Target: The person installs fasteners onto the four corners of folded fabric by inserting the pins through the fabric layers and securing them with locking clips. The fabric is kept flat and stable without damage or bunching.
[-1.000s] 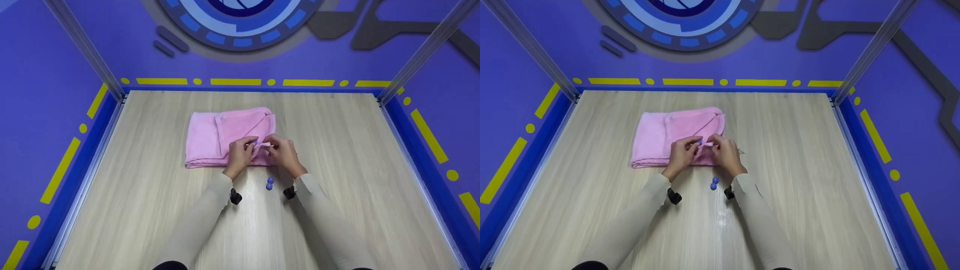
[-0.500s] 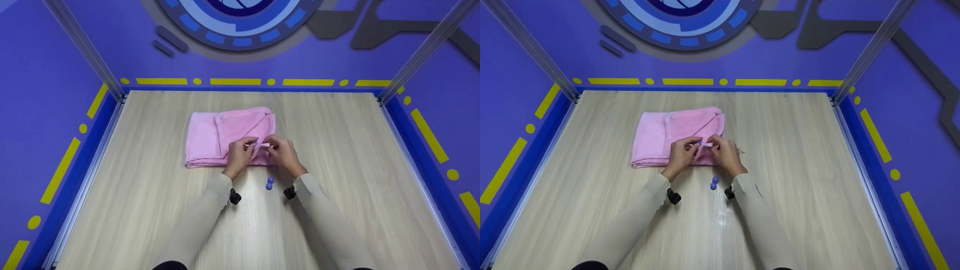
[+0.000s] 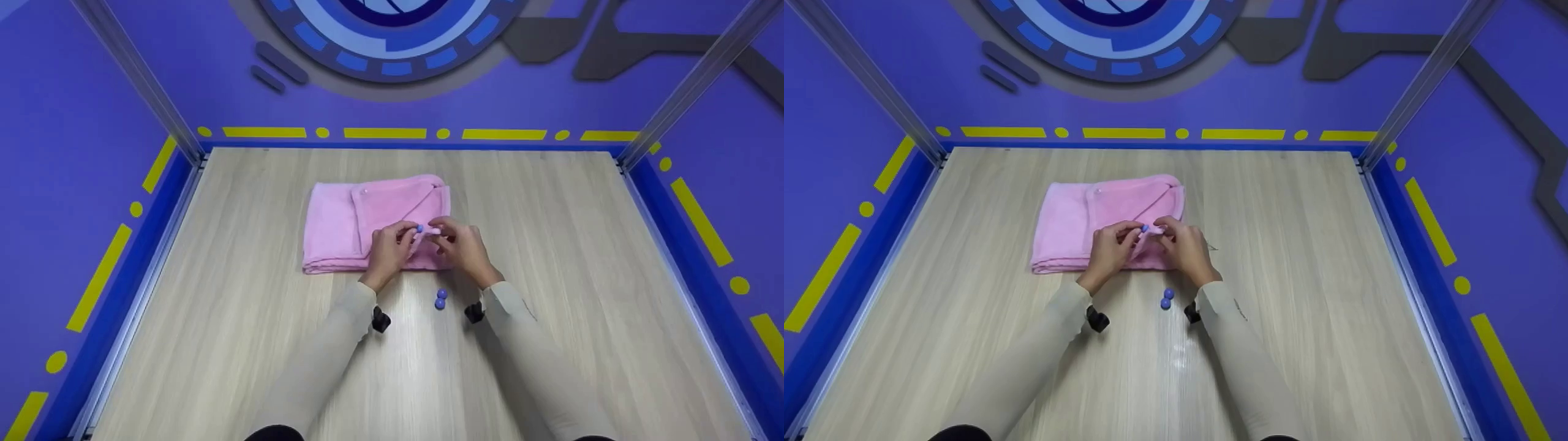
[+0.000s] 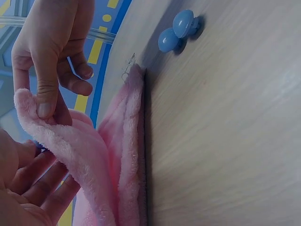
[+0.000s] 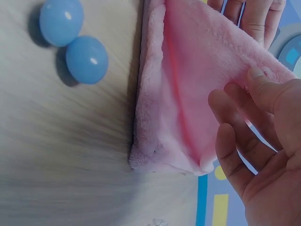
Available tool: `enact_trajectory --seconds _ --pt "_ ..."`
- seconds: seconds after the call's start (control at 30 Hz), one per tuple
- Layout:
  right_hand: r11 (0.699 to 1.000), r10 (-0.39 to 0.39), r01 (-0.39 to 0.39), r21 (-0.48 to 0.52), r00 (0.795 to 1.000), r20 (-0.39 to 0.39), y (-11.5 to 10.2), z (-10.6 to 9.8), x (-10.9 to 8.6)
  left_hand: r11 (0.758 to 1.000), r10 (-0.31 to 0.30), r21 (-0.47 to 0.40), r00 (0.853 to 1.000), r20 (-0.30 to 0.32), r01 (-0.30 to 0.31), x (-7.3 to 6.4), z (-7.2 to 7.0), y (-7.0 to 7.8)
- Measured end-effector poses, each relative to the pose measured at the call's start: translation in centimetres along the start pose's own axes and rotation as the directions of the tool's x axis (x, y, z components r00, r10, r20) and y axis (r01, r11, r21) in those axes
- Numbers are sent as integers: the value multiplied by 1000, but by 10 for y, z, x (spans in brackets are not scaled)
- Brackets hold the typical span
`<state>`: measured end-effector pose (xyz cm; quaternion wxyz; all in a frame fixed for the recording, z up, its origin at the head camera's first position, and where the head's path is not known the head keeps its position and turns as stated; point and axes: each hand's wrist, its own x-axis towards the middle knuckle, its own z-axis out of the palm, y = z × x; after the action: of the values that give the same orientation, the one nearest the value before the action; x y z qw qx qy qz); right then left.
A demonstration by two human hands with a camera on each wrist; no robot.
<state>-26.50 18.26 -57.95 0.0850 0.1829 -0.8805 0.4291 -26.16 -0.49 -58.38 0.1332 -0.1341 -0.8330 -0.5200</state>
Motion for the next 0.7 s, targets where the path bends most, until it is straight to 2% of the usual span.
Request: enact_trajectory --seconds 0.1,0.4,0.7 --pt "1000 5 -5 0 1000 2 -1 0 1 1000 7 20 1000 3 -7 -1 0 0" --pt "1000 6 -6 -19 1000 -10 1 1 1 1000 19 8 999 35 -19 -4 1 0" --pt "999 -19 19 -34 1000 -2 3 3 1 1000 -8 12 996 91 7 -4 -1 1"
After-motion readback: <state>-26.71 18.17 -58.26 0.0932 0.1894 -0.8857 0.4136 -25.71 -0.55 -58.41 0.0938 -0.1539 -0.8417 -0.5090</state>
